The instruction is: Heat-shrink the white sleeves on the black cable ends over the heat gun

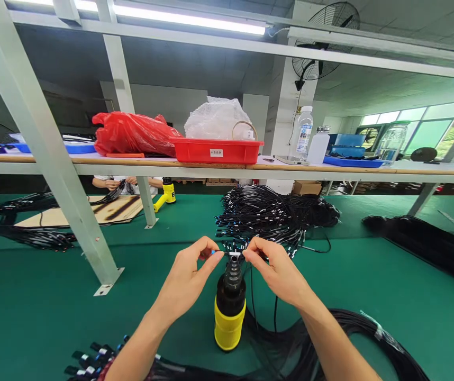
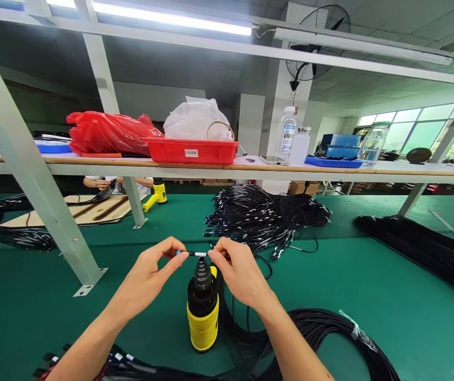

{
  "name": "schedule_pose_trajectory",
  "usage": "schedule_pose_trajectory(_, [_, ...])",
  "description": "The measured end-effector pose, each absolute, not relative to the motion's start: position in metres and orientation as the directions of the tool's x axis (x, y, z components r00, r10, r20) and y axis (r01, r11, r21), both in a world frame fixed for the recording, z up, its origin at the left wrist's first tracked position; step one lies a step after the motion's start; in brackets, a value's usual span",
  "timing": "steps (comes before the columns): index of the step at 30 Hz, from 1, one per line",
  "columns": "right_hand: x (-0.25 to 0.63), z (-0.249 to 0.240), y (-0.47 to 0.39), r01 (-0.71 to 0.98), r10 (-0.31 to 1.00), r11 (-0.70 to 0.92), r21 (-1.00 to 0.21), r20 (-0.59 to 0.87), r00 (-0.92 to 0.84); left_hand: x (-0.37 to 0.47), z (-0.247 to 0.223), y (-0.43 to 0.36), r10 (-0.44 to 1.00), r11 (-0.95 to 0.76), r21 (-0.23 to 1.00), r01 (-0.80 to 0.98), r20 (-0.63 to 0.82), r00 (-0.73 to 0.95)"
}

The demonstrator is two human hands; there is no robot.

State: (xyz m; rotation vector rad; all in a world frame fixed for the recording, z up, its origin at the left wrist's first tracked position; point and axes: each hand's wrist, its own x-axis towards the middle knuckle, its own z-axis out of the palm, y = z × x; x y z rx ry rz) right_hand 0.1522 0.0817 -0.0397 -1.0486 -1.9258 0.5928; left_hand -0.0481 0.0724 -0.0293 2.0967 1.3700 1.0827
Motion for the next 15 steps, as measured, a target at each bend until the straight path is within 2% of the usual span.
schedule_pose_trajectory(3, [0.1533, -0.0382, 0.0811, 0.403, 0.841, 0.538, -0.74, 0.436, -0.321, -0.0494, -0.0307, 0.0726, 0.916, -0.4, 0.706, 0.584, 0.334, 0.224])
schedule_pose_trajectory(9, [0.1544, -0.0367, 0.0787, 0.404, 0.834, 0.547, -0.734, 0.437, -0.336, -0.0502, -0.0347, 0.0714, 0.922, -0.386, 0.662, 0.642, 0.275, 0.272])
schedule_pose_trajectory(15, [0.1542, -0.0387, 0.0823, 0.42, 0.854, 0.519, -0.745, 0.432, -0.288, -0.0477, -0.0329, 0.0743, 0.908, -0.416, 0.663, 0.622, 0.343, 0.242])
